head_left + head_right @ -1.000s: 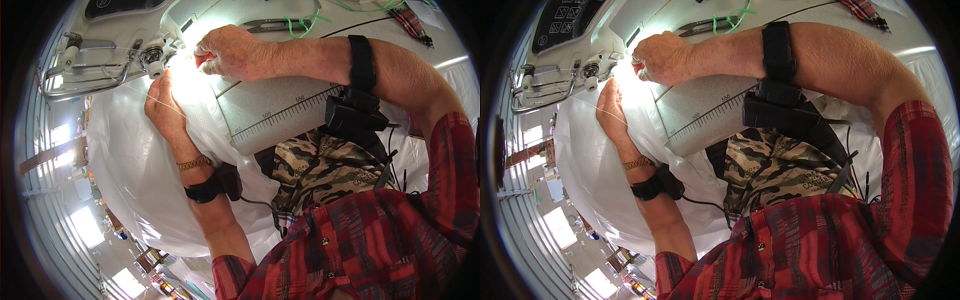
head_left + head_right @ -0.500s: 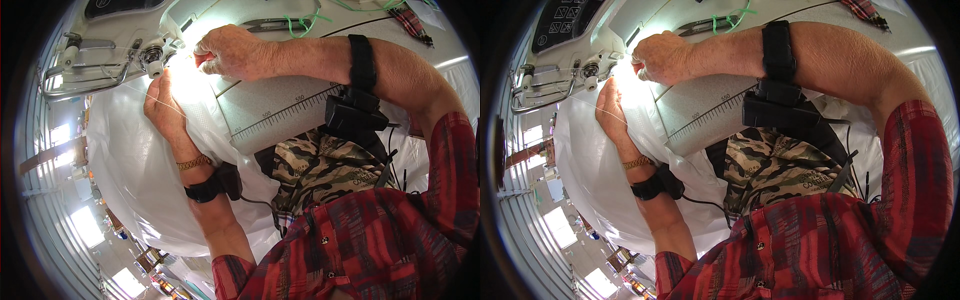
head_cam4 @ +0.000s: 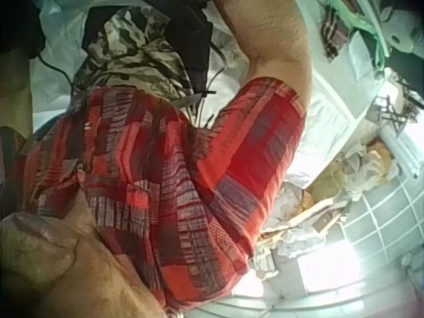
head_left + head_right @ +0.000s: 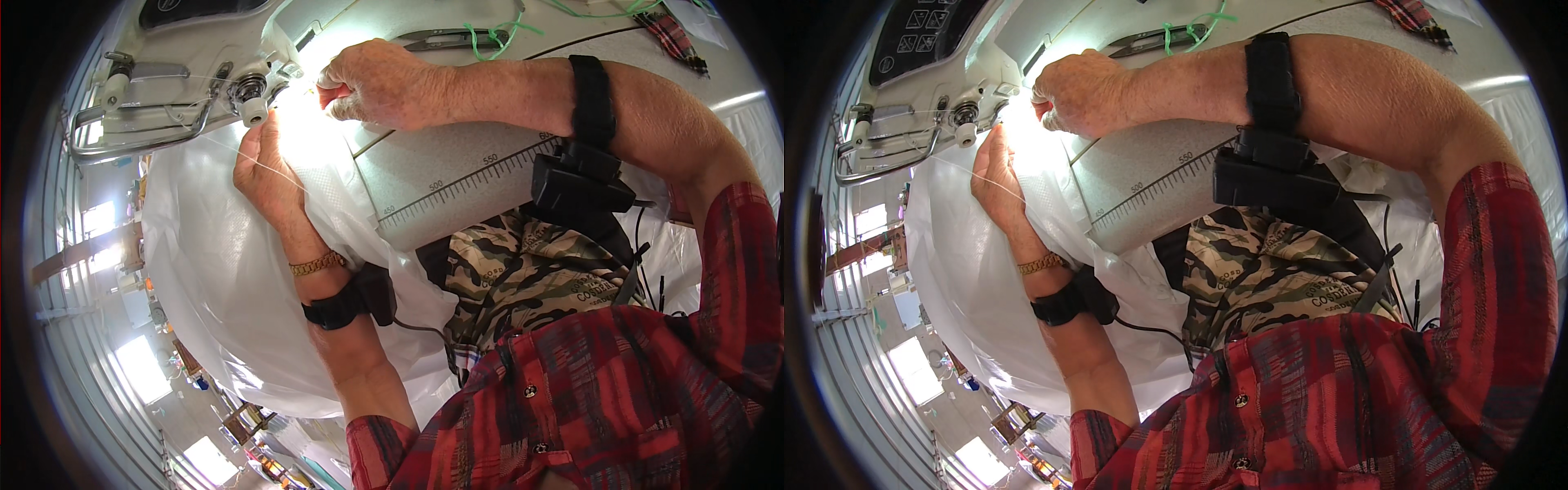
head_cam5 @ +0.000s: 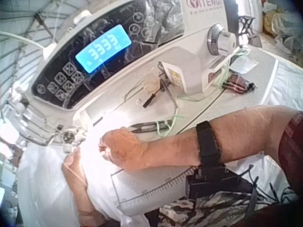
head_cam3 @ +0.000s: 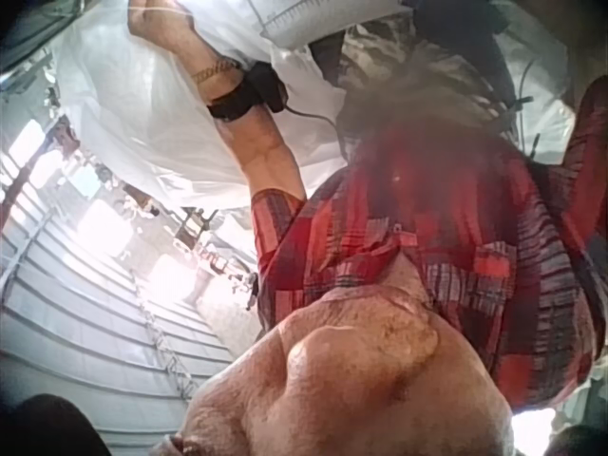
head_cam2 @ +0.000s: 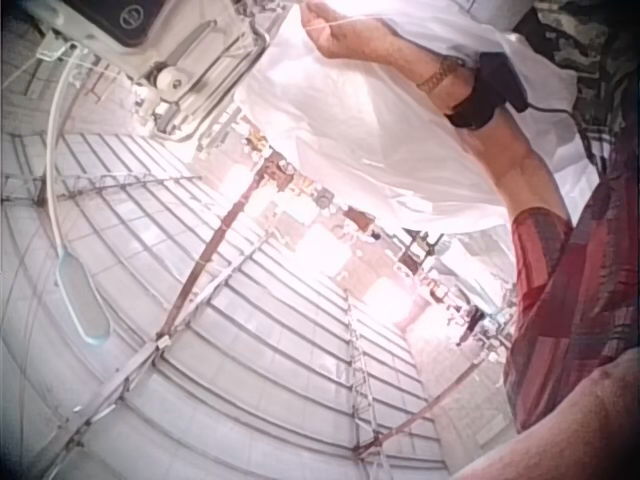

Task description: The person folds the edge of a white plastic sheet and feeds it through a sewing machine. They then pull the sheet away, thread the needle by hand, and resume sewing another section before moving the plastic to the side.

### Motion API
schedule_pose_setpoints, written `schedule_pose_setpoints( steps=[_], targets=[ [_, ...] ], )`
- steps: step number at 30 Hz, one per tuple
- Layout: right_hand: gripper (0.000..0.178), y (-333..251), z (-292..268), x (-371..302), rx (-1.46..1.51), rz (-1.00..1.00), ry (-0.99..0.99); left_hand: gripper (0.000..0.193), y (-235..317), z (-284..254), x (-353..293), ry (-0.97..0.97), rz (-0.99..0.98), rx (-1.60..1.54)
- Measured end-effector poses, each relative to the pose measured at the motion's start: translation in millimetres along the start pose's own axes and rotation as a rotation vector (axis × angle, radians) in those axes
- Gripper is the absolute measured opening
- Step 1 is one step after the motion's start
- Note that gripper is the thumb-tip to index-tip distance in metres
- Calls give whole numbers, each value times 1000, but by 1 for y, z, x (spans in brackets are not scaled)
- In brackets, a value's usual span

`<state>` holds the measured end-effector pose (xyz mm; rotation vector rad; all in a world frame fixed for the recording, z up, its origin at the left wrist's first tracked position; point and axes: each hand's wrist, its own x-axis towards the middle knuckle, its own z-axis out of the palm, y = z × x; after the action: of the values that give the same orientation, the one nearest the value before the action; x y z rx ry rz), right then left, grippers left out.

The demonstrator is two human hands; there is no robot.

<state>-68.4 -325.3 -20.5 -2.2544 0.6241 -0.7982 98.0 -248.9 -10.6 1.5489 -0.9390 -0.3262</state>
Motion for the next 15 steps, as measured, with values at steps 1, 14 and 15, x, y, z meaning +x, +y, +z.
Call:
schedule_pose_setpoints(
  steps=[1, 14, 15],
  targets=[
    [21, 1, 0, 0, -6, 9, -5, 18, 1, 1, -1, 7, -13, -3],
    [22, 0, 1, 0, -25, -1, 7, 15, 3, 3, -2, 1, 60, 102],
    [22, 0, 1, 1, -24, -2, 7, 16, 4, 3, -2, 5, 59, 111]
  ],
)
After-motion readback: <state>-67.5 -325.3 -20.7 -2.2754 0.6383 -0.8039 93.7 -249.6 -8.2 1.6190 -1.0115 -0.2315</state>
